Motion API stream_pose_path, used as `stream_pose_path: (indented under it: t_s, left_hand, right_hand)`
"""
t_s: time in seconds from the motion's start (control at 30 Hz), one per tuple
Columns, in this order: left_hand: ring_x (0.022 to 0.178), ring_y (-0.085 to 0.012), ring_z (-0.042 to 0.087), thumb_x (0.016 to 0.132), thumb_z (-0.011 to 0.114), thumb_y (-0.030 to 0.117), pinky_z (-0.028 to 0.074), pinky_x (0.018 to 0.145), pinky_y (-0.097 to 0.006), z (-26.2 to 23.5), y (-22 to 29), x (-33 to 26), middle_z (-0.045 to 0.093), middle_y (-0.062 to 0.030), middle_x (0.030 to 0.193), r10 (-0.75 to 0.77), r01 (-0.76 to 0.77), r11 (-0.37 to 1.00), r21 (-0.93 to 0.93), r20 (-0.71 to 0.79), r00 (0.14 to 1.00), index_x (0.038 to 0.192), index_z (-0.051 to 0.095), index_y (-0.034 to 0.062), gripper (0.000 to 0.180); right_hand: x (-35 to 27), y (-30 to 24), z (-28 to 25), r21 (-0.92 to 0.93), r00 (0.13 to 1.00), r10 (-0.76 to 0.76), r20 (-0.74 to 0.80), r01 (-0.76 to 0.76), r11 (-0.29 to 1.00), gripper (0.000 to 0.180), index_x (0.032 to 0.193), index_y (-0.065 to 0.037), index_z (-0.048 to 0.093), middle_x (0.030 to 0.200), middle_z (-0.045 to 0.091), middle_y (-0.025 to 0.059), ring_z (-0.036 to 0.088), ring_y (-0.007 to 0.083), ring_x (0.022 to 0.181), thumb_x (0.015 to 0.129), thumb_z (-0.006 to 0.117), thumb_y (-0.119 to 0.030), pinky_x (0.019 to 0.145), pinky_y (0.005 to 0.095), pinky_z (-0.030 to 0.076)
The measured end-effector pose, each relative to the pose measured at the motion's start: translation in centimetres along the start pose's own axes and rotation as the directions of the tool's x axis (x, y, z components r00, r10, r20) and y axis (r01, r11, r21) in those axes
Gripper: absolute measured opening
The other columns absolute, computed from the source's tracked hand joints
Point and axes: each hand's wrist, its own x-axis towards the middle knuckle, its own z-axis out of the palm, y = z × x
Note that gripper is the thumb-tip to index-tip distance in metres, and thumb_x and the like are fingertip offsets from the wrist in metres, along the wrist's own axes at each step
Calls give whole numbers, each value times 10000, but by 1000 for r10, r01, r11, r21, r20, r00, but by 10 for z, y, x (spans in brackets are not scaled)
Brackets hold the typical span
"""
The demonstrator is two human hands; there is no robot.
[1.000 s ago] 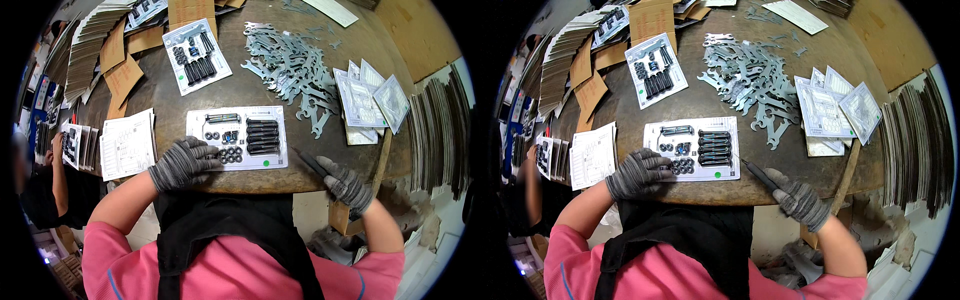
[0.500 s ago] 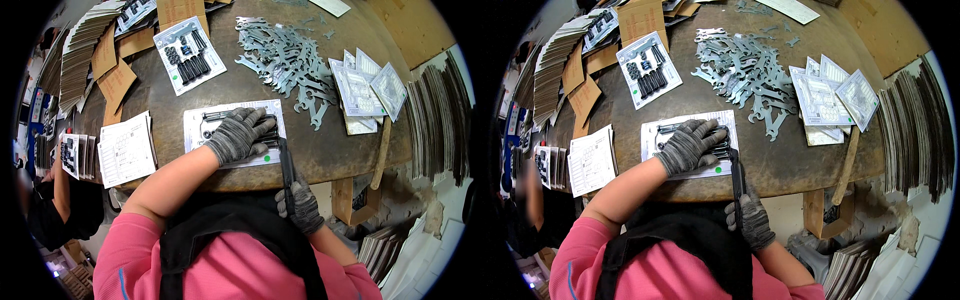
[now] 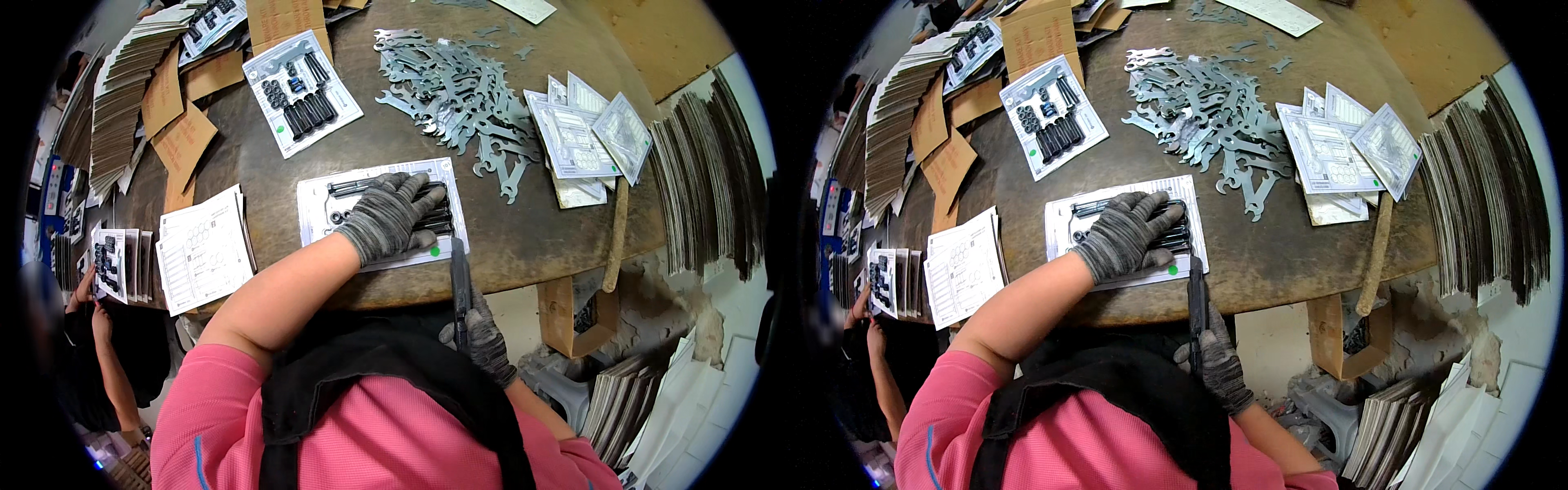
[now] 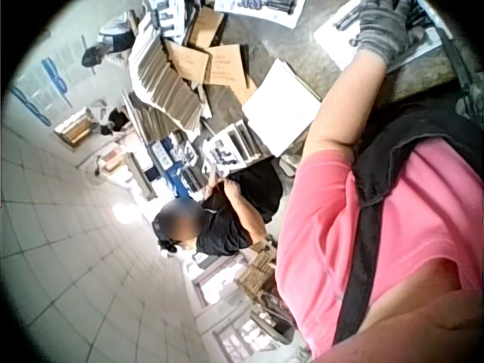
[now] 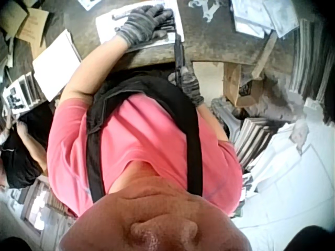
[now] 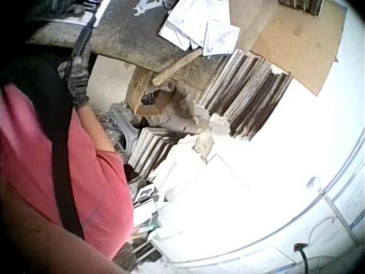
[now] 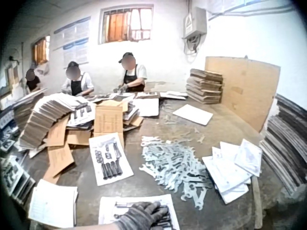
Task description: The person arranges bolts, nuts, and washers onto printed cardboard inserts using a metal tool to position and align the parts. The person repeatedly picks up components, places them into designated spots on the insert, and moves completed inserts aside.
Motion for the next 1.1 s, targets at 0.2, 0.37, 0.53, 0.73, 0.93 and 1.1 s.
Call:
stream_pose_path:
  t_s: [0.2,0.37,0.53,0.73,0.93,1.1]
  left_hand:
    - [1161,-385,380,699,596,515,293,988,-447,-10,1,3,373,-185,1314,-8,8,1000,0,98,995,1334,342,134,783]
    - [1180,-377,368,650,663,471,286,1005,-433,-18,-12,0,331,-174,1349,81,-79,997,-17,153,985,1345,315,125,851]
    - [1178,-365,373,646,682,439,296,1005,-418,-14,-16,-1,315,-163,1362,105,-100,994,-44,139,985,1344,313,109,855]
    - [1169,-369,379,682,648,449,310,996,-423,-10,-18,-4,323,-159,1357,111,-107,994,-33,124,986,1332,336,112,796]
    - [1175,-368,374,690,644,440,307,999,-426,-11,-18,-2,326,-157,1356,147,-143,988,-54,93,985,1322,358,115,766]
    - [1187,-357,367,687,648,419,294,1012,-415,-21,-14,-1,326,-154,1356,102,-93,994,-64,160,982,1321,363,116,759]
  right_hand:
    - [-19,2,-16,-585,986,-155,-59,92,806,522,1358,-195,306,799,597,144,578,195,609,857,443,-240,555,324,472]
    - [13,-45,-35,-960,897,-349,272,228,-163,498,1266,-220,443,682,532,124,553,299,585,777,534,-229,536,424,452]
    - [26,-69,-38,-855,881,-258,396,252,-453,561,1263,-271,435,662,525,115,547,278,551,724,568,-188,477,406,451]
    - [14,-90,-44,-863,915,-198,352,235,-448,526,1292,-255,373,681,551,137,578,277,570,791,504,-167,516,397,476]
    - [11,-88,-40,-933,950,-205,235,161,-321,538,1283,-295,404,709,542,130,564,299,577,769,548,-228,492,426,458]
    - [10,-77,-30,-948,970,-203,135,67,-312,480,1260,-294,429,699,557,135,570,308,585,793,529,-242,506,431,462]
